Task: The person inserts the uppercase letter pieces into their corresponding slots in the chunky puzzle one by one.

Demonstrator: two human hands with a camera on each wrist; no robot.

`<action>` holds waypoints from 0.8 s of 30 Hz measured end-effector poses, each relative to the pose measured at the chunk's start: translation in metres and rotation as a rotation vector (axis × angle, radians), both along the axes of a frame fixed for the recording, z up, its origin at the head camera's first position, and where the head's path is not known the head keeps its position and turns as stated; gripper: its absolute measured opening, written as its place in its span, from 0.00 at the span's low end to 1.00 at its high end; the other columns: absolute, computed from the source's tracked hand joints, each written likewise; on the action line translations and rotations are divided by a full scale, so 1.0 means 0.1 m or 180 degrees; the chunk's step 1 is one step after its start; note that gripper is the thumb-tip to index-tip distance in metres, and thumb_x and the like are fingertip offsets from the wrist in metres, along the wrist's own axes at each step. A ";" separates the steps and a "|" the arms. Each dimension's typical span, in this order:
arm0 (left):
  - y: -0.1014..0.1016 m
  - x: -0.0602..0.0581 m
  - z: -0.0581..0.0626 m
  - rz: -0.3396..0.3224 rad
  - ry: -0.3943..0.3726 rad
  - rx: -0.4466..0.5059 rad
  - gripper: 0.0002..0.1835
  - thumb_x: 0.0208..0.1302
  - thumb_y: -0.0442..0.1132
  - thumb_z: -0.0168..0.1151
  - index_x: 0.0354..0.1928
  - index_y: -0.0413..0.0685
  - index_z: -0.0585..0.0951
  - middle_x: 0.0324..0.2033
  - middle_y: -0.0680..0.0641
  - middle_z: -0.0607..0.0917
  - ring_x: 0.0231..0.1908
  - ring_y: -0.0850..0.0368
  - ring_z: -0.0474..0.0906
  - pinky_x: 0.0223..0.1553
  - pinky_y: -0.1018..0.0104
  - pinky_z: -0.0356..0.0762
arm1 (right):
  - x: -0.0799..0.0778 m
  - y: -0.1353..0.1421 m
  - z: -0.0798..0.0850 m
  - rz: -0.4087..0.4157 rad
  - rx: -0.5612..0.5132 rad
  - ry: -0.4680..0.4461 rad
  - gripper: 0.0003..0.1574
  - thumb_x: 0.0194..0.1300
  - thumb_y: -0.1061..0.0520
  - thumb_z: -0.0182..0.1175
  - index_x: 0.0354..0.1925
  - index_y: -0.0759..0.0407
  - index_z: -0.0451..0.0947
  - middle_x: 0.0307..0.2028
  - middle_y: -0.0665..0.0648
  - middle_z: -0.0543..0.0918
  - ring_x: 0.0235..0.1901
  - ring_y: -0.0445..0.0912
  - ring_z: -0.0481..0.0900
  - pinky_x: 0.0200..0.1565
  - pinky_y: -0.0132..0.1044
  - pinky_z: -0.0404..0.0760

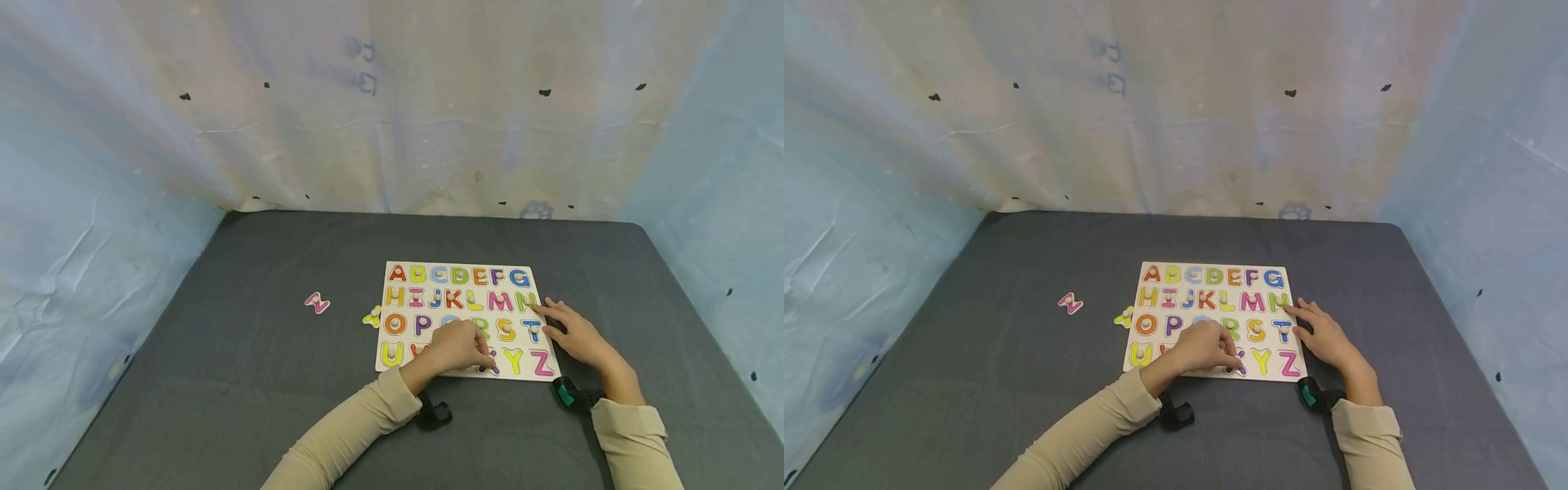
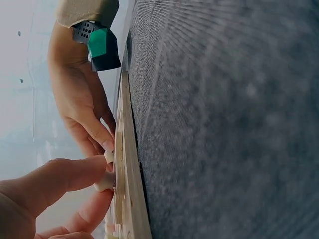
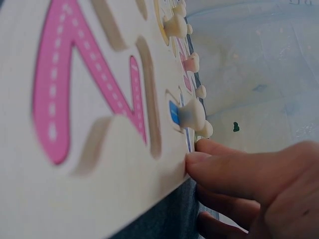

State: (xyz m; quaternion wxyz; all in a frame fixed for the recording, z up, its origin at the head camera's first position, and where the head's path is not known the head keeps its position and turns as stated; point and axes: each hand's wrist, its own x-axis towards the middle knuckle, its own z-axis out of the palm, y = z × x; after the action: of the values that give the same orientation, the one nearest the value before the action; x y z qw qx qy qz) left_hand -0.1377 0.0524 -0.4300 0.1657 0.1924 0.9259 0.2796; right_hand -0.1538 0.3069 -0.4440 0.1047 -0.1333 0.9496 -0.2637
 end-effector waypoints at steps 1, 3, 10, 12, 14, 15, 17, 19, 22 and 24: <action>0.00 0.00 0.00 0.0012 0.0007 0.0001 0.10 0.51 0.50 0.73 0.20 0.57 0.85 0.17 0.60 0.79 0.17 0.67 0.65 0.18 0.73 0.60 | 0.00 0.00 0.00 0.0000 -0.0003 -0.0004 0.31 0.69 0.56 0.56 0.65 0.68 0.66 0.68 0.79 0.57 0.67 0.77 0.51 0.61 0.73 0.54; 0.00 -0.01 0.00 0.0031 0.0009 -0.0005 0.10 0.51 0.50 0.74 0.20 0.57 0.85 0.16 0.60 0.78 0.17 0.67 0.65 0.17 0.74 0.59 | 0.00 0.00 0.01 -0.0001 -0.0008 -0.0007 0.31 0.69 0.56 0.56 0.65 0.68 0.66 0.68 0.79 0.57 0.67 0.77 0.51 0.61 0.73 0.54; -0.01 -0.02 -0.02 0.0053 -0.0008 -0.0042 0.11 0.50 0.51 0.74 0.19 0.57 0.85 0.13 0.60 0.76 0.16 0.66 0.66 0.17 0.73 0.59 | 0.01 -0.01 0.03 -0.0013 -0.0015 -0.0047 0.31 0.69 0.56 0.56 0.66 0.68 0.66 0.68 0.80 0.57 0.68 0.77 0.51 0.61 0.74 0.53; -0.01 -0.03 -0.03 0.0066 -0.0055 -0.0011 0.11 0.50 0.50 0.74 0.19 0.57 0.85 0.12 0.60 0.75 0.16 0.66 0.66 0.16 0.73 0.59 | 0.01 -0.01 0.03 -0.0013 -0.0016 -0.0041 0.31 0.69 0.56 0.56 0.66 0.68 0.66 0.68 0.80 0.57 0.68 0.78 0.51 0.61 0.74 0.53; -0.01 -0.02 -0.03 0.0081 -0.0085 0.0011 0.10 0.50 0.50 0.74 0.19 0.57 0.85 0.11 0.60 0.75 0.15 0.66 0.66 0.16 0.74 0.59 | 0.01 -0.02 0.02 -0.0013 -0.0017 -0.0039 0.31 0.69 0.56 0.56 0.65 0.68 0.66 0.68 0.80 0.57 0.68 0.78 0.51 0.61 0.74 0.53; -0.01 -0.02 -0.03 0.0089 -0.0082 0.0011 0.10 0.49 0.50 0.75 0.19 0.57 0.85 0.11 0.60 0.75 0.15 0.66 0.66 0.16 0.74 0.59 | 0.01 -0.02 0.02 -0.0012 -0.0017 -0.0039 0.31 0.68 0.56 0.56 0.65 0.68 0.66 0.68 0.80 0.57 0.68 0.78 0.51 0.61 0.74 0.53; -0.01 -0.02 -0.03 0.0089 -0.0072 0.0006 0.10 0.49 0.50 0.75 0.19 0.57 0.85 0.11 0.61 0.74 0.15 0.67 0.65 0.16 0.74 0.58 | 0.00 -0.02 0.03 -0.0014 -0.0024 -0.0043 0.31 0.69 0.56 0.56 0.65 0.68 0.66 0.68 0.80 0.57 0.68 0.77 0.51 0.61 0.74 0.53; -0.02 -0.03 -0.02 0.0072 -0.0067 0.0009 0.10 0.49 0.50 0.75 0.19 0.57 0.86 0.11 0.61 0.74 0.15 0.67 0.65 0.16 0.74 0.58 | 0.00 -0.02 0.03 -0.0012 -0.0028 -0.0042 0.31 0.68 0.56 0.56 0.65 0.68 0.66 0.68 0.80 0.57 0.68 0.78 0.51 0.61 0.74 0.53; -0.02 -0.04 -0.02 0.0027 -0.0095 -0.0001 0.10 0.49 0.51 0.75 0.20 0.57 0.86 0.13 0.60 0.78 0.16 0.67 0.65 0.17 0.74 0.57 | 0.00 -0.01 0.02 -0.0007 -0.0012 -0.0032 0.31 0.69 0.56 0.56 0.65 0.68 0.66 0.68 0.80 0.57 0.68 0.77 0.51 0.61 0.74 0.53; -0.04 -0.06 -0.01 0.0008 -0.0136 0.0011 0.09 0.50 0.51 0.74 0.21 0.57 0.87 0.16 0.60 0.80 0.17 0.67 0.65 0.18 0.74 0.57 | 0.01 -0.01 0.01 -0.0002 -0.0002 -0.0025 0.31 0.68 0.56 0.56 0.65 0.68 0.66 0.68 0.80 0.57 0.67 0.78 0.51 0.61 0.74 0.53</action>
State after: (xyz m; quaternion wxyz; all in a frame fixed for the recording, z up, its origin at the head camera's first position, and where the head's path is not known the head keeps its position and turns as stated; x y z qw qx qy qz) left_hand -0.1434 0.0488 -0.4314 0.1848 0.1855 0.9219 0.2855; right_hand -0.1532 0.3061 -0.4426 0.1082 -0.1321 0.9491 -0.2646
